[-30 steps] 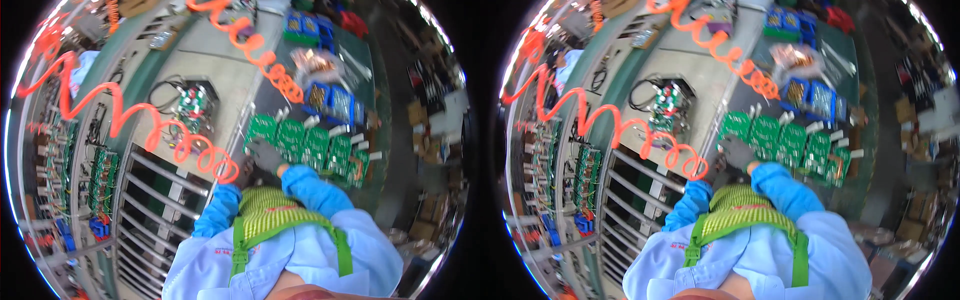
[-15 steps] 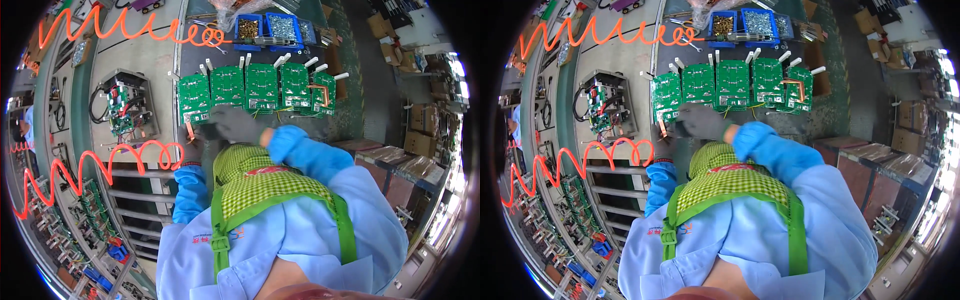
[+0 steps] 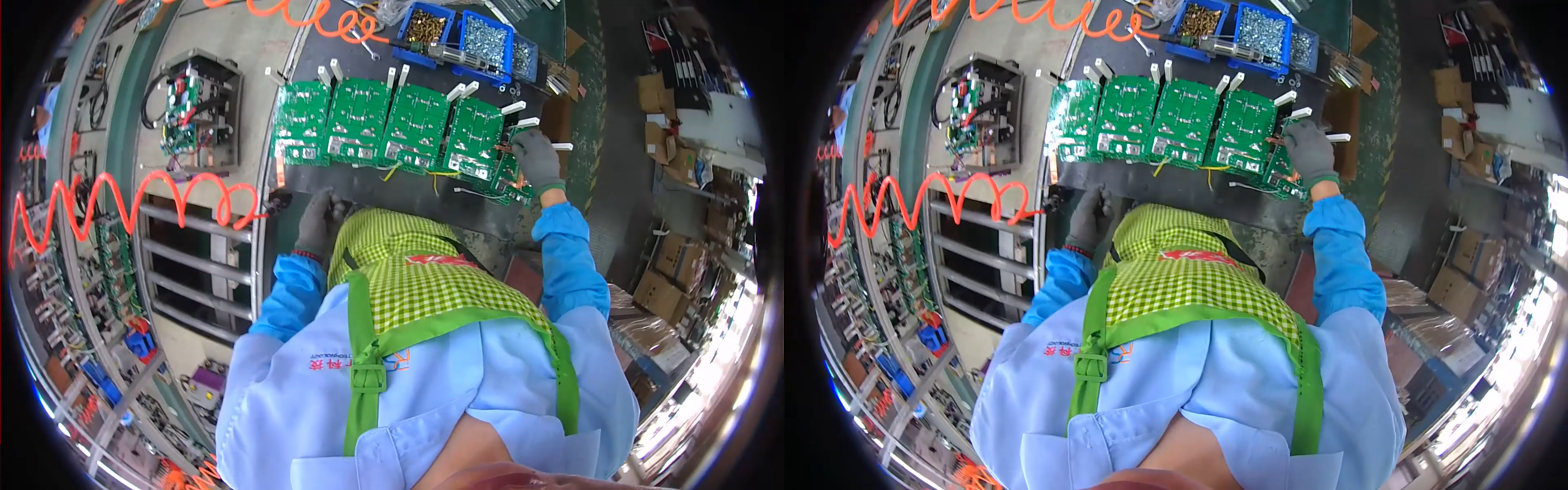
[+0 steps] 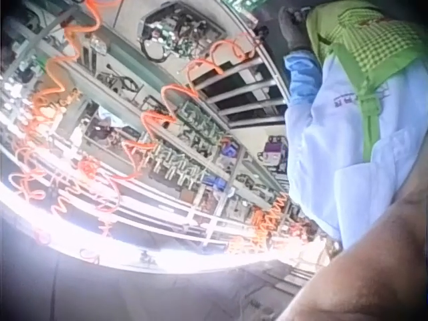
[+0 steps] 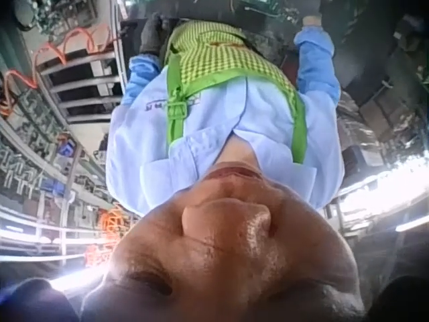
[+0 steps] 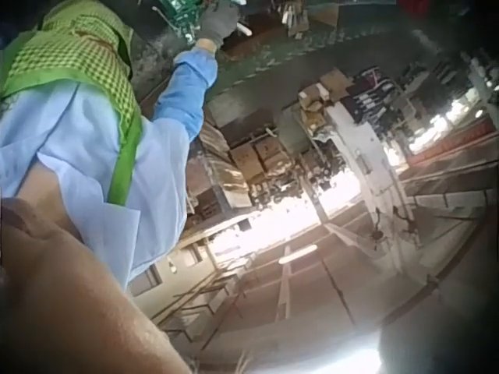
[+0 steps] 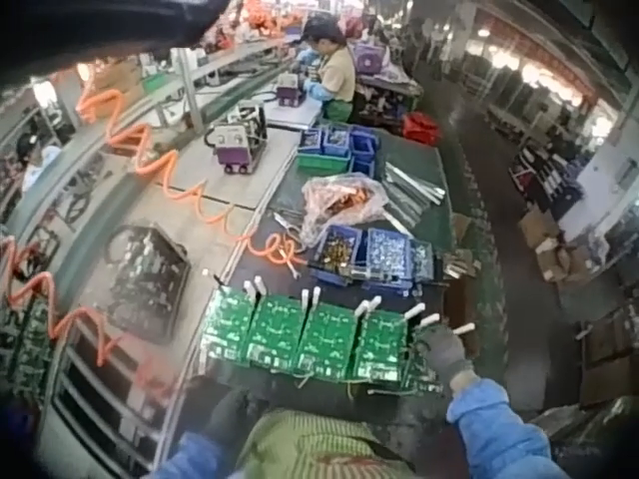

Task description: The worker is assembling electronic components and copper plates onto green circuit boards at a factory workstation.

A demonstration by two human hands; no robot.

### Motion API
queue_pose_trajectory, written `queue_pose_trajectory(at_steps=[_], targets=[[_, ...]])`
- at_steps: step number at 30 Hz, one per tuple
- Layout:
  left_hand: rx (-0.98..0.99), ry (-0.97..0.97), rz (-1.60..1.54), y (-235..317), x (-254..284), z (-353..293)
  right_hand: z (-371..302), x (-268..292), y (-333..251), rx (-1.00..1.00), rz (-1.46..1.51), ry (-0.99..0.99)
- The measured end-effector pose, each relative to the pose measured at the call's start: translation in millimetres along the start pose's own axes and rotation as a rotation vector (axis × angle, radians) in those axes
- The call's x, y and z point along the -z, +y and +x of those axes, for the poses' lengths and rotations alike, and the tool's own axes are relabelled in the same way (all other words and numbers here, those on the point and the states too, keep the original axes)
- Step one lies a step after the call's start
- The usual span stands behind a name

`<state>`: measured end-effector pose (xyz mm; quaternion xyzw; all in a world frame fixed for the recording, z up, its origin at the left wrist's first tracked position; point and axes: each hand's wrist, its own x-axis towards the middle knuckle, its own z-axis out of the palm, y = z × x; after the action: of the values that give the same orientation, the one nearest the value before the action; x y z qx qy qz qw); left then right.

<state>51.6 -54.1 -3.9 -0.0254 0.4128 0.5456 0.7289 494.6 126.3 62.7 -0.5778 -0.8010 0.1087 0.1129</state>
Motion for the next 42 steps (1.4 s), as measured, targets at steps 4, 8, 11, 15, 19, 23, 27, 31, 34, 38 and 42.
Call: queue_pose_trajectory(at_steps=[4, 8, 11, 15, 19, 23, 27, 31, 34, 38, 42], targets=[[-0.142, 0.146, 0.000, 1, -17, 8, 22, 6, -11, 0.089, -0.329, -0.268], [-0.179, 0.124, -0.074, 6, 4, 29, 36, 12, -15, 0.126, -0.513, -0.471], [-0.273, 0.070, -0.124, 1, 3, 42, 28, 9, 0, 0.270, -0.428, -0.314], [-0.245, 0.095, -0.358, 4, 0, 63, 16, 45, -25, 0.331, -0.405, -0.119], [-0.189, 0.024, -0.509, 7, -1, 78, 22, 76, -54, 0.094, -0.147, -0.071], [-0.103, -0.182, -0.584, 9, 14, 91, 20, 46, -90, 0.234, 0.378, -0.125], [-0.048, -0.207, -0.531, 21, 19, 90, 15, 2, -189, 0.268, 0.553, -0.301], [0.039, -0.193, -0.405, 29, 20, 90, 22, -34, -247, -0.081, 1.006, -0.639], [0.030, -0.192, -0.446, 22, 28, 95, 29, -66, -281, -0.207, 1.161, -0.812], [0.050, -0.277, -0.445, 24, 25, 91, 39, -97, -305, -0.322, 1.208, -0.862], [0.187, -0.313, -0.609, 44, 14, 66, 44, -112, -322, -0.439, 1.143, -0.866]])
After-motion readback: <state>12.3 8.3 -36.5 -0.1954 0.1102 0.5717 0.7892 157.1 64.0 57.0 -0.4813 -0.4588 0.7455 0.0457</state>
